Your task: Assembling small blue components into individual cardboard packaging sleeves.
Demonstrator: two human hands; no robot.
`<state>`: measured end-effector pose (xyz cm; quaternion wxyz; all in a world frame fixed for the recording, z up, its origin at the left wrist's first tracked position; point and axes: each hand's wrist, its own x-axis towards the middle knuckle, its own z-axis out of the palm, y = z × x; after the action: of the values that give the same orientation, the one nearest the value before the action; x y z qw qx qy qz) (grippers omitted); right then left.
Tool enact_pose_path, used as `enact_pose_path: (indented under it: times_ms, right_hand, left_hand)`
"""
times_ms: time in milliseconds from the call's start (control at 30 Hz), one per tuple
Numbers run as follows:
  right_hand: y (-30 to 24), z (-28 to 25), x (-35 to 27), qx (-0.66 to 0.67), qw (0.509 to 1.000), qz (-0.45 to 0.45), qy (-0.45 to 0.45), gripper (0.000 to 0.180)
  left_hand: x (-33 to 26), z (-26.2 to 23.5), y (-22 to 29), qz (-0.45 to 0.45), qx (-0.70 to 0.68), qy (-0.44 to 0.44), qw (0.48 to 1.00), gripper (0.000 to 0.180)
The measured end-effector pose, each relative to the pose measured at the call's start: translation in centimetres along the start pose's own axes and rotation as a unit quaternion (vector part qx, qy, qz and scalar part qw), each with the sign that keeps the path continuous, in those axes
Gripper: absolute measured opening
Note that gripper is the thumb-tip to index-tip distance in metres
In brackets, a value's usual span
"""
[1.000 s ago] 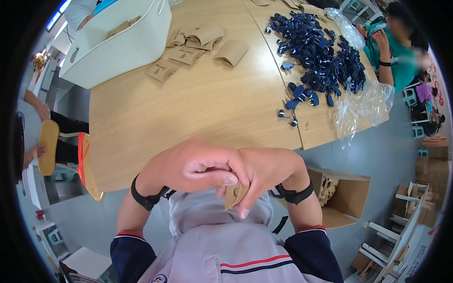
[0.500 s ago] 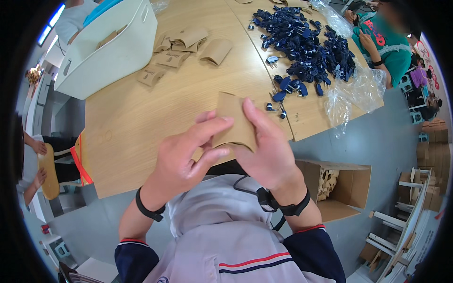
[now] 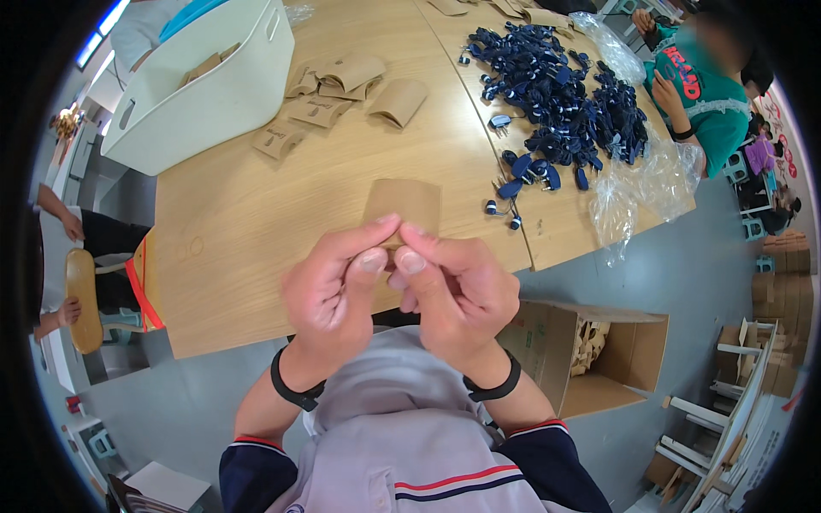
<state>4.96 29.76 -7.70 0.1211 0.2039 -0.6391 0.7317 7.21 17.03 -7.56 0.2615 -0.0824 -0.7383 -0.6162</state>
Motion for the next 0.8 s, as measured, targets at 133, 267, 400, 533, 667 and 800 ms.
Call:
enact_pose_path:
  times_ms: [133, 267, 400, 533, 667, 800]
  right_hand:
    - [-1.3, 0.5, 0.7, 0.029, 0.997, 0.045, -0.053, 0.026]
    - [-1.9, -2.3, 0.6, -0.058, 0.996, 0.028, -0.063, 0.038]
    - [-1.2, -7.8, 1.8, -0.282, 0.955, 0.075, 0.049, 0.024]
    - [-0.3, -9.3, 5.9, -0.449, 0.89, 0.061, -0.049, 0.021]
    - [4.3, -12.9, 7.0, -0.469, 0.863, -0.046, -0.18, 0.033]
    - [6.6, -13.3, 8.3, -0.522, 0.796, -0.133, -0.277, 0.032]
  left_hand:
    - [0.4, -1.8, 1.4, -0.011, 0.024, 0.018, 0.999, 0.018]
    - [4.1, -7.4, 2.7, 0.038, 0.087, 0.065, 0.993, 0.027]
    - [14.3, -14.9, 2.4, 0.064, 0.267, 0.146, 0.95, 0.038]
    - [20.9, -25.1, -1.5, -0.057, 0.414, 0.024, 0.908, 0.046]
    - [18.8, -20.7, -7.0, 0.087, 0.567, -0.082, 0.815, 0.047]
    - [16.8, -19.0, -7.3, 0.143, 0.622, -0.09, 0.764, 0.039]
